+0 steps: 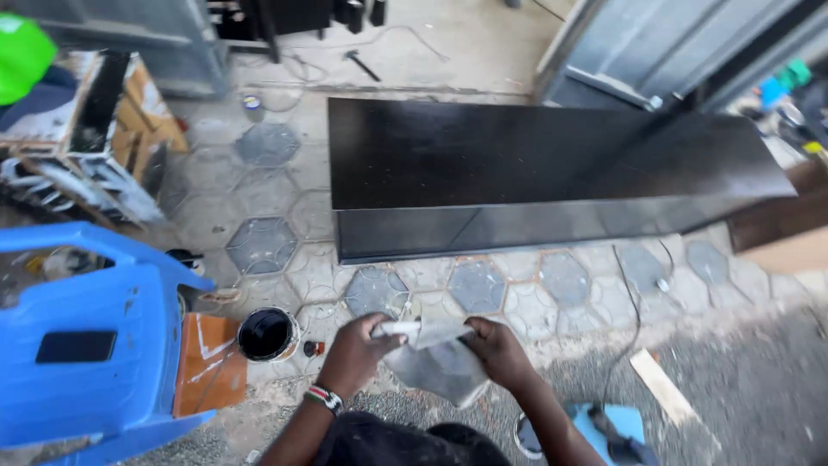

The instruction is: Applying a black finish to a wooden furniture panel using a sponge and then buffing it with a cloth.

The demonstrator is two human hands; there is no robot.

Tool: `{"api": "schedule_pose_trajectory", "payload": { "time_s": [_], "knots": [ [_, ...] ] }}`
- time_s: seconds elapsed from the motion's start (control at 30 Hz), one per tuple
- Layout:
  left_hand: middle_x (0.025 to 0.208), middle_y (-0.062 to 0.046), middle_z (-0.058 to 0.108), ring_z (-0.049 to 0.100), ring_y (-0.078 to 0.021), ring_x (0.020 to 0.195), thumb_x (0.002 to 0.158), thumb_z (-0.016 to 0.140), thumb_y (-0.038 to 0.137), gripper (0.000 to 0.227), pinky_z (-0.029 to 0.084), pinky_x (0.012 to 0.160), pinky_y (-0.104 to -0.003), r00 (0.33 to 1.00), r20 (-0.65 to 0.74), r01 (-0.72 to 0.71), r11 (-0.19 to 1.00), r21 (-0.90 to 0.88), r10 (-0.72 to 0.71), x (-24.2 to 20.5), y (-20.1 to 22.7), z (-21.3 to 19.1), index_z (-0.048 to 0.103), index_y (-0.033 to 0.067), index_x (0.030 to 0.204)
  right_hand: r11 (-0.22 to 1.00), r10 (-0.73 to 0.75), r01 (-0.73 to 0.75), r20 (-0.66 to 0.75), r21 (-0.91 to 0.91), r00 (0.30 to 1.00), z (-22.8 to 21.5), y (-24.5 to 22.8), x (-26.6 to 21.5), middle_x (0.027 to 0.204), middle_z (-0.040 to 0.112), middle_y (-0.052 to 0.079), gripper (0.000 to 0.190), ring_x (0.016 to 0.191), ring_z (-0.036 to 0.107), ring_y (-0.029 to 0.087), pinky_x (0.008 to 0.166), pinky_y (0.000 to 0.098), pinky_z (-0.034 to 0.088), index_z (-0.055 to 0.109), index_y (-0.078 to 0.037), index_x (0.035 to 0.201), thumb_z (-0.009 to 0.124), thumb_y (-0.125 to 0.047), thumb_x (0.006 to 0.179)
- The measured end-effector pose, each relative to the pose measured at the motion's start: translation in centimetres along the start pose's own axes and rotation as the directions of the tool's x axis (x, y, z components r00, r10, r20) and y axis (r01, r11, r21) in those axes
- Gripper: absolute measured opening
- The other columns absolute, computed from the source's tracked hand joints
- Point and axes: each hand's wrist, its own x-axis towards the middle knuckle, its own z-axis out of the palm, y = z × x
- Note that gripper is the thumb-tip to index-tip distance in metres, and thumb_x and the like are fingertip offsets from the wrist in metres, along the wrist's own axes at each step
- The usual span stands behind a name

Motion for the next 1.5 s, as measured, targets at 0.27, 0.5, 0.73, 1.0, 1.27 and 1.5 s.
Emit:
{"api": "schedule_pose_trajectory", "payload": {
  "time_s": [0.27, 0.5, 0.73, 1.0, 1.27, 1.5],
  "knots": [
    [0.107, -0.006, 0.083, 0.077, -0.0212, 0.095, 0.100, 0.093, 0.028, 0.026, 0.060, 0.084, -0.037, 0.923, 0.314, 0.124, 0.598, -0.792, 0.224, 4.0, 0.6, -5.5, 0.080, 0.0105, 0.115, 0.593, -0.011, 0.010, -0.004, 0.805, 1.000, 3.2, -5.6, -7.1, 0.088, 0.079, -0.001, 0.024, 0.072, 0.072, 0.012, 0.061, 0.0324, 0.055, 0.082, -0.011, 0.103, 0.087, -0.033, 0.110],
    [0.115, -0.019, 0.090, 0.088, -0.0315, 0.099, 0.103, 0.091, 0.014, 0.037, 0.070, 0.091, -0.046, 0.711, 0.682, 0.567, 0.714, -0.411, -0.172, 1.1, -0.4, -2.5, 0.083, -0.0015, 0.135, 0.329, 0.662, 0.065, -0.279, 0.942, 0.696, 10.8, -2.3, -7.1, 0.097, 0.088, 0.021, 0.032, 0.088, 0.089, 0.034, 0.089, 0.0442, 0.067, 0.088, 0.003, 0.118, 0.091, -0.026, 0.106],
    [0.112, -0.012, 0.088, 0.088, -0.0338, 0.101, 0.098, 0.091, 0.016, 0.025, 0.073, 0.098, -0.054, 0.769, 0.632, 0.506, 0.692, -0.515, -0.092, 1.8, 1.4, -5.0, 0.081, 0.0084, 0.120, 0.199, 0.616, 0.229, -0.304, 0.953, 0.727, 11.3, -7.6, -12.4, 0.104, 0.091, 0.017, 0.027, 0.084, 0.090, 0.030, 0.077, 0.0420, 0.073, 0.086, -0.004, 0.126, 0.091, -0.020, 0.105],
    [0.118, -0.009, 0.091, 0.088, -0.0349, 0.114, 0.106, 0.084, 0.012, 0.012, 0.070, 0.110, -0.059, 0.865, 0.491, 0.358, 0.558, -0.749, 0.105, 3.9, -1.6, -7.3, 0.089, 0.0186, 0.115, 0.263, 0.353, 0.319, -0.398, 0.911, 0.847, 12.9, -6.2, -12.0, 0.110, 0.091, 0.008, 0.018, 0.097, 0.088, 0.022, 0.086, 0.0414, 0.077, 0.086, -0.008, 0.126, 0.084, -0.020, 0.112],
    [0.147, -0.020, 0.085, 0.081, -0.0414, 0.132, 0.098, 0.072, 0.090, 0.095, 0.061, 0.122, -0.061, 0.825, 0.561, 0.544, 0.377, -0.749, -0.076, 1.6, -3.0, -9.6, 0.081, 0.0087, 0.147, 0.269, 0.402, 0.209, -0.306, 0.940, 0.863, 14.9, -7.2, -8.1, 0.115, 0.093, 0.016, 0.016, 0.102, 0.090, 0.029, 0.097, 0.0515, 0.074, 0.086, -0.003, 0.117, 0.085, -0.018, 0.112],
    [0.127, -0.019, 0.092, 0.088, -0.0353, 0.122, 0.111, 0.074, 0.059, 0.055, 0.069, 0.114, -0.055, 0.846, 0.530, 0.480, 0.359, -0.801, 0.052, 3.7, -9.6, -11.7, 0.089, 0.0099, 0.131, 0.308, 0.290, 0.214, -0.305, 0.927, 0.907, 15.4, -10.9, -7.7, 0.107, 0.092, 0.020, 0.010, 0.101, 0.092, 0.036, 0.097, 0.0478, 0.075, 0.086, -0.003, 0.118, 0.081, -0.009, 0.112]
  ]
}}
